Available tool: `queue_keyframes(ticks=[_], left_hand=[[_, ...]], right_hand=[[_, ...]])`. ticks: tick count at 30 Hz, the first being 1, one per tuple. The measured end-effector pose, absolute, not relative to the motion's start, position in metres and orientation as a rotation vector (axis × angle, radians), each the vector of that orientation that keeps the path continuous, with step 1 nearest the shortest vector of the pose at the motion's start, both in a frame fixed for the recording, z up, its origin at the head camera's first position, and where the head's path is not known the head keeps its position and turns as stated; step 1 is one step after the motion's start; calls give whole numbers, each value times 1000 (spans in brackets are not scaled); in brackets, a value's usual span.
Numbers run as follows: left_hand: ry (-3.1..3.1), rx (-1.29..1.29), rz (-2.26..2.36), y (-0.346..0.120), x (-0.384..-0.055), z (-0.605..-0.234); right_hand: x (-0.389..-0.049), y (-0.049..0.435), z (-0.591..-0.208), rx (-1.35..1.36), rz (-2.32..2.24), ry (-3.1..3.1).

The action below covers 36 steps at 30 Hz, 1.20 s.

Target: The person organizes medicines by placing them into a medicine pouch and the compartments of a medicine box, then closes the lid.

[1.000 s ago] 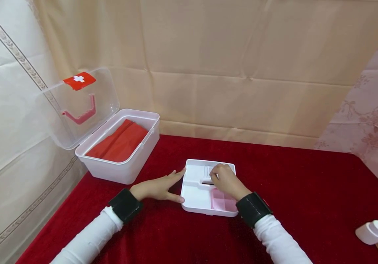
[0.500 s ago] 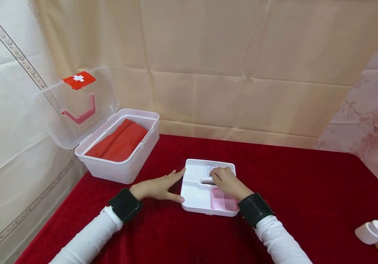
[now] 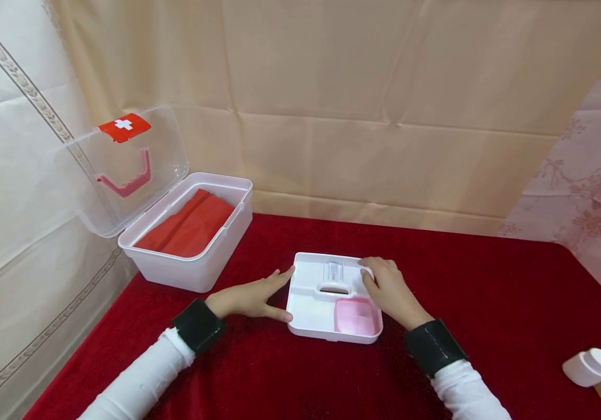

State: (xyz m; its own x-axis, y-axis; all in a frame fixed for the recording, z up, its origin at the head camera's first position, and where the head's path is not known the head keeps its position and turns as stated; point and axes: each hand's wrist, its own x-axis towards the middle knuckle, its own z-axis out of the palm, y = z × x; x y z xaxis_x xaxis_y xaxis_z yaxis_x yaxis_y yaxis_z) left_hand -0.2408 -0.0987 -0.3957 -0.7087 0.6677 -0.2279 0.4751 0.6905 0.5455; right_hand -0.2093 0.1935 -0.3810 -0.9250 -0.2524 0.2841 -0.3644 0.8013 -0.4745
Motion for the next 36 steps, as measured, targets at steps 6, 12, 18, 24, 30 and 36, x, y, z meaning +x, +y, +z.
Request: queue_keyframes(ticks=[6,12,18,24,30,36], left_hand=[[2500,885,644,-101,-240,-395],[2483,880,651,-101,-241,-397],[2482,870,645,-102,-242,-399],[2485,872,639,-102,-242,-399],[2488,850,622,-102,-240,-397],[2484,836,628,-101,-239,-397]], right_hand=[[-197,223,-378,390,764,-2741],[-183,253,-381,392,679,-2679],[-171,288,-389,379,568,-2641],[-153,329,-392,248,505,-2705],[-138,368,-396,2,380,-2764],[-123,398,-404,-119,288,-2669]])
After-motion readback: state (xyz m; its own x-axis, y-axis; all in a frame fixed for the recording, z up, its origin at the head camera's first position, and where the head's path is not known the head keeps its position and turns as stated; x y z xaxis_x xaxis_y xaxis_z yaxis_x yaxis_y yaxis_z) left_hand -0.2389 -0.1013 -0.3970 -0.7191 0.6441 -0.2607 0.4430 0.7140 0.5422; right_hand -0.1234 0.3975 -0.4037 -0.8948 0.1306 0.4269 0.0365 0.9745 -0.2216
